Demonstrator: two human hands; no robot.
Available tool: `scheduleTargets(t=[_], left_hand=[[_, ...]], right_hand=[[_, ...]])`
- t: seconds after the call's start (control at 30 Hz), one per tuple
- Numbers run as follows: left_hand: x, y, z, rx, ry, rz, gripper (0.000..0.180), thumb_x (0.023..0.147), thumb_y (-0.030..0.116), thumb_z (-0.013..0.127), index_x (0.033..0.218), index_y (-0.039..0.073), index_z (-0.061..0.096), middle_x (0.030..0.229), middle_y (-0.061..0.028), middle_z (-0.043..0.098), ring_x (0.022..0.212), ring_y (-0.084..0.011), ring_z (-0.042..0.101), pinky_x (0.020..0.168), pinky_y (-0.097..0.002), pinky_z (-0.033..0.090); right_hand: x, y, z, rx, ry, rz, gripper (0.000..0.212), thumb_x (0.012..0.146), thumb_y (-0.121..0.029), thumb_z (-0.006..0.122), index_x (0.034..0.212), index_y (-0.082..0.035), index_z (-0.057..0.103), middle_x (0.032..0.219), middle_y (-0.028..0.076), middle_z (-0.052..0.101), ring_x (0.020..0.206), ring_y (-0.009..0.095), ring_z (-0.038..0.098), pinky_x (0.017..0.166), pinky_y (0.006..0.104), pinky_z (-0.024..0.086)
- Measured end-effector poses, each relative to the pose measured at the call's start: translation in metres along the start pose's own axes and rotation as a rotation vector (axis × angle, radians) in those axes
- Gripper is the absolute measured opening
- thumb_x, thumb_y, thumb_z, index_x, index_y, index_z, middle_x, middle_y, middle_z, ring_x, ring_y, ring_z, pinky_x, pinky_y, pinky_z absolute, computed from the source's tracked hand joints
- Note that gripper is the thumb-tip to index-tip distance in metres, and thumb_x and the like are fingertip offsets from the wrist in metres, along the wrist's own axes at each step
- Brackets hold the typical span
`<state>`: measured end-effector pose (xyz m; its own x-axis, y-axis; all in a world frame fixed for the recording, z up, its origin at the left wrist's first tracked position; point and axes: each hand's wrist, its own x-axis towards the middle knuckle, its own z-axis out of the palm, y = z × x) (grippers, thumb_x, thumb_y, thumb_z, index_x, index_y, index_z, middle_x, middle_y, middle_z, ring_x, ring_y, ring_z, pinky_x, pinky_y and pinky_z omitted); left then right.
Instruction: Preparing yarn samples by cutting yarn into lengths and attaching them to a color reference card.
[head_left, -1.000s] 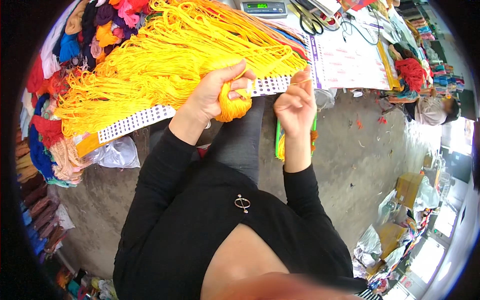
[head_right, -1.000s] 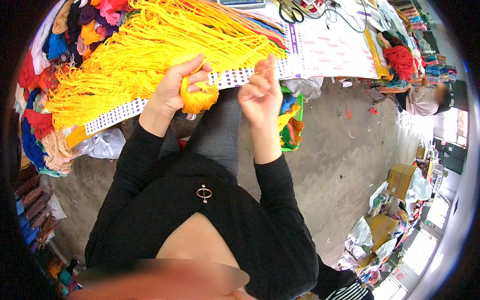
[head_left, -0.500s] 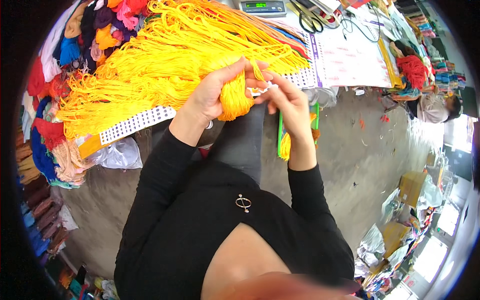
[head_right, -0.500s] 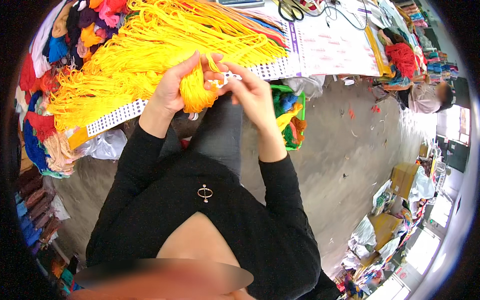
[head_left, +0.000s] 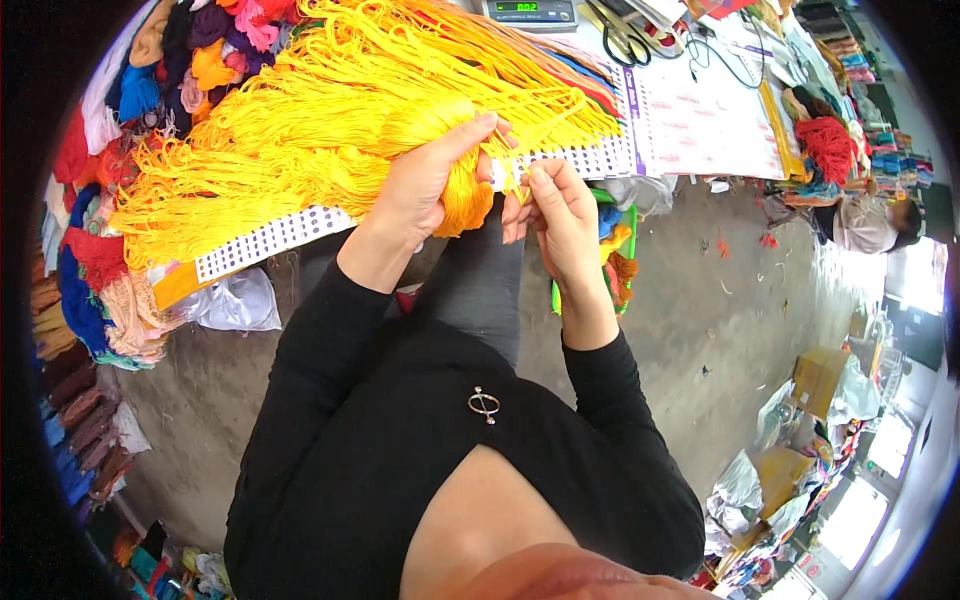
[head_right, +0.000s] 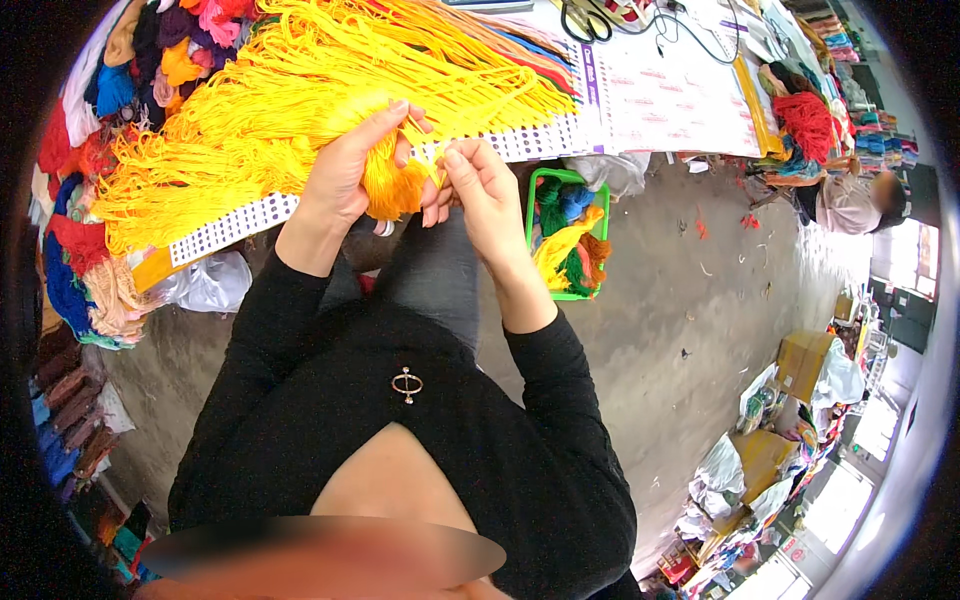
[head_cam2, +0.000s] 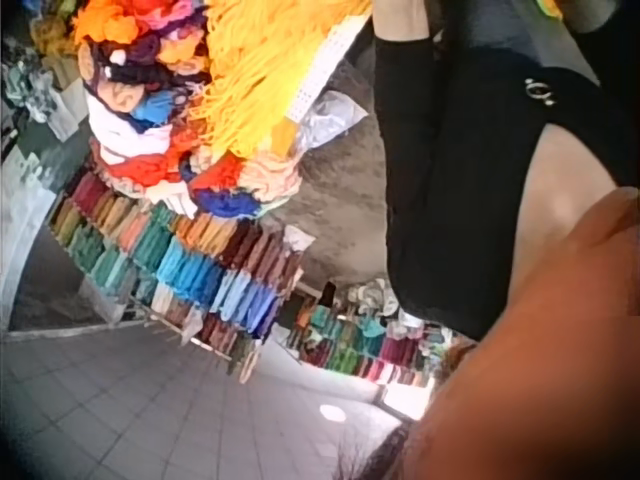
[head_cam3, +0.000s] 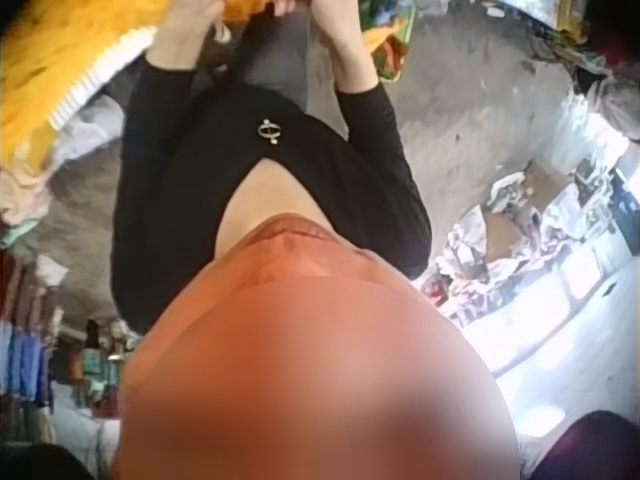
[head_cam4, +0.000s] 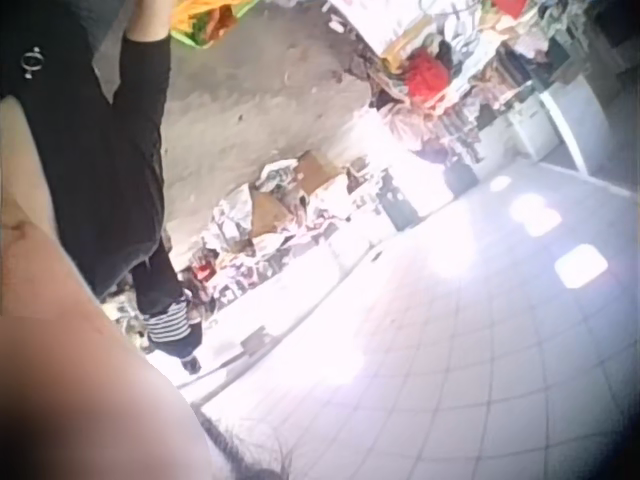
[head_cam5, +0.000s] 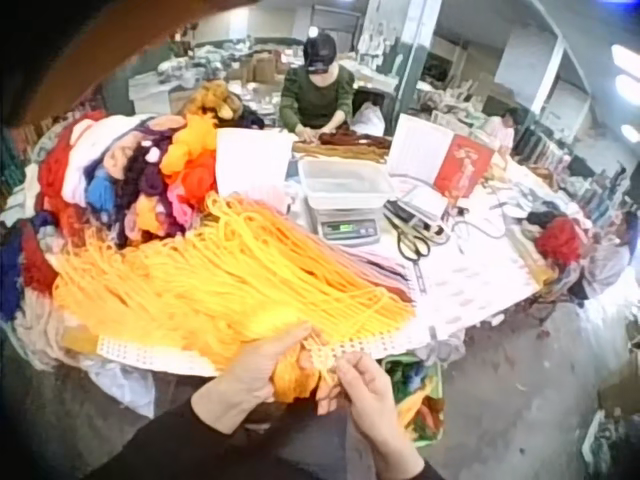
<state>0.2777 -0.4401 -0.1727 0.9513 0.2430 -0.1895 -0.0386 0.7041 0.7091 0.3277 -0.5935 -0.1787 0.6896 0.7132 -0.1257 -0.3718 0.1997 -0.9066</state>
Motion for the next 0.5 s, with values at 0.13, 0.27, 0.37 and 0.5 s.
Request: scheduleTargets(t=[0.13, 0.27, 0.37, 0.5], left_hand=[[-0.0019, -0.0011, 0.0066, 0.042, 0.056, 0.059, 0.018, 0.087, 0.016, 0.057, 0.091, -0.001, 0.061, 0.076, -0.0019, 0.06, 0.058, -0.0062, 0.051, 0.055, -0.0198, 0.043], [-0.0024, -0.0012, 0.0058, 0.061, 0.063, 0.057, 0.019, 0.088, 0.017, 0.057, 0.091, -0.001, 0.061, 0.072, -0.002, 0.058, 0.058, -0.0067, 0.051, 0.055, -0.0197, 0.043], [-0.0027, -0.0009, 0.0063, 0.091, 0.045, 0.06, 0.022, 0.087, 0.019, 0.057, 0.095, -0.001, 0.06, 0.074, -0.0026, 0.058, 0.058, -0.0054, 0.049, 0.054, -0.0198, 0.041], [-0.0027, -0.0011, 0.0078, 0.112, 0.025, 0.06, 0.023, 0.088, 0.02, 0.056, 0.096, -0.001, 0.061, 0.069, -0.0019, 0.056, 0.056, -0.0058, 0.048, 0.055, -0.0193, 0.04]], right_hand=[[-0.0018, 0.0008, 0.0001, -0.02, 0.039, -0.046, 0.018, 0.096, -0.021, 0.041, 0.095, -0.003, 0.045, 0.065, 0.008, 0.058, 0.049, 0.015, 0.055, 0.048, 0.0213, 0.042], [-0.0017, 0.002, 0.0007, -0.019, 0.058, -0.067, 0.019, 0.096, -0.02, 0.04, 0.094, -0.003, 0.044, 0.065, 0.009, 0.058, 0.049, 0.016, 0.055, 0.047, 0.0217, 0.042], [-0.0021, 0.0039, 0.0002, -0.022, 0.069, -0.076, 0.019, 0.096, -0.021, 0.039, 0.094, -0.003, 0.044, 0.064, 0.009, 0.057, 0.048, 0.016, 0.055, 0.047, 0.0219, 0.042], [-0.0033, 0.0044, -0.0003, -0.011, 0.09, -0.078, 0.019, 0.097, -0.021, 0.039, 0.094, -0.003, 0.043, 0.064, 0.009, 0.057, 0.048, 0.016, 0.055, 0.047, 0.0219, 0.042]])
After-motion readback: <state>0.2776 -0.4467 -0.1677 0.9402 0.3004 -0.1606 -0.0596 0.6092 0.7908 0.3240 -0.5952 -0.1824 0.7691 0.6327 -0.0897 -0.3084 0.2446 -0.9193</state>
